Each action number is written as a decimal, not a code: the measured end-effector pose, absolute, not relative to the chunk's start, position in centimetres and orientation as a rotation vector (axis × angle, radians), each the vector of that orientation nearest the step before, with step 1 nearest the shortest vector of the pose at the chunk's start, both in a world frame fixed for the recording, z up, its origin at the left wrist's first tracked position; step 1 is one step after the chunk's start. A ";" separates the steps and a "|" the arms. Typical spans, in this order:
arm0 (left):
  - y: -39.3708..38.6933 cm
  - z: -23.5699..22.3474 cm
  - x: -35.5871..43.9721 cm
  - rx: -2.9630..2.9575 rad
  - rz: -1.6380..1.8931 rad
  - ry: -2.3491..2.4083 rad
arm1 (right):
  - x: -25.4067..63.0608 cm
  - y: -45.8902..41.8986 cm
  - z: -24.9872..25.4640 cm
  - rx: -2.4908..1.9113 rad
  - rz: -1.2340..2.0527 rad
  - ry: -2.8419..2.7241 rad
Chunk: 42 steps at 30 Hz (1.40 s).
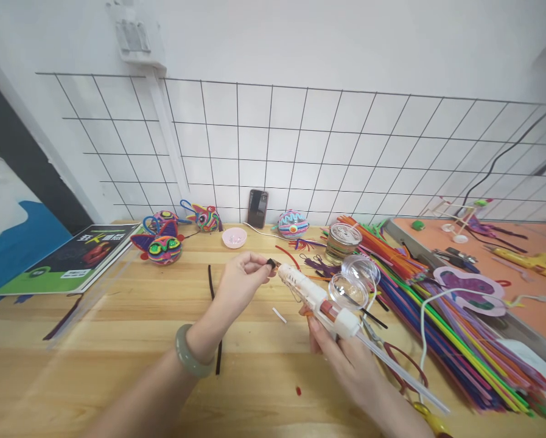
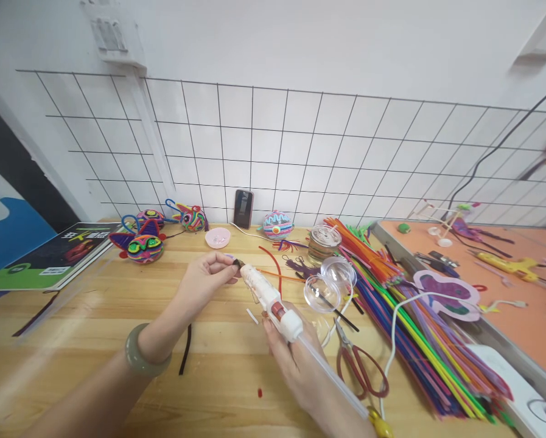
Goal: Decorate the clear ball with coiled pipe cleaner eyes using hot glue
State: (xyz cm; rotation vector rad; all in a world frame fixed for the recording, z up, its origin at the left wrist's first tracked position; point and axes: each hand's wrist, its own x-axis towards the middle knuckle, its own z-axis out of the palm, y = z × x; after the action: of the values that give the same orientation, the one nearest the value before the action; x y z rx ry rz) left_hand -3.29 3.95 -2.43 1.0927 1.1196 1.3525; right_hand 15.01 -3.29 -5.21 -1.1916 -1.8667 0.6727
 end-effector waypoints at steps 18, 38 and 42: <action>3.9 -2.5 -3.3 1.117 1.364 1.100 | 15.4 -3.1 -5.2 -1.208 0.531 -1.931; 3.9 -2.4 -3.3 1.123 1.356 1.123 | 15.4 -3.0 -5.3 -1.195 0.545 -1.902; 3.9 -2.5 -3.2 1.126 1.347 1.125 | 15.4 -3.0 -5.2 -1.188 0.553 -1.890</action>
State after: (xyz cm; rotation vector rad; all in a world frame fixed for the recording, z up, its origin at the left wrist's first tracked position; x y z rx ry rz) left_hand -3.24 3.87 -2.47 1.1265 1.1253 1.3471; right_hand 15.41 -3.02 -5.22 -1.1883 -1.8896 0.5534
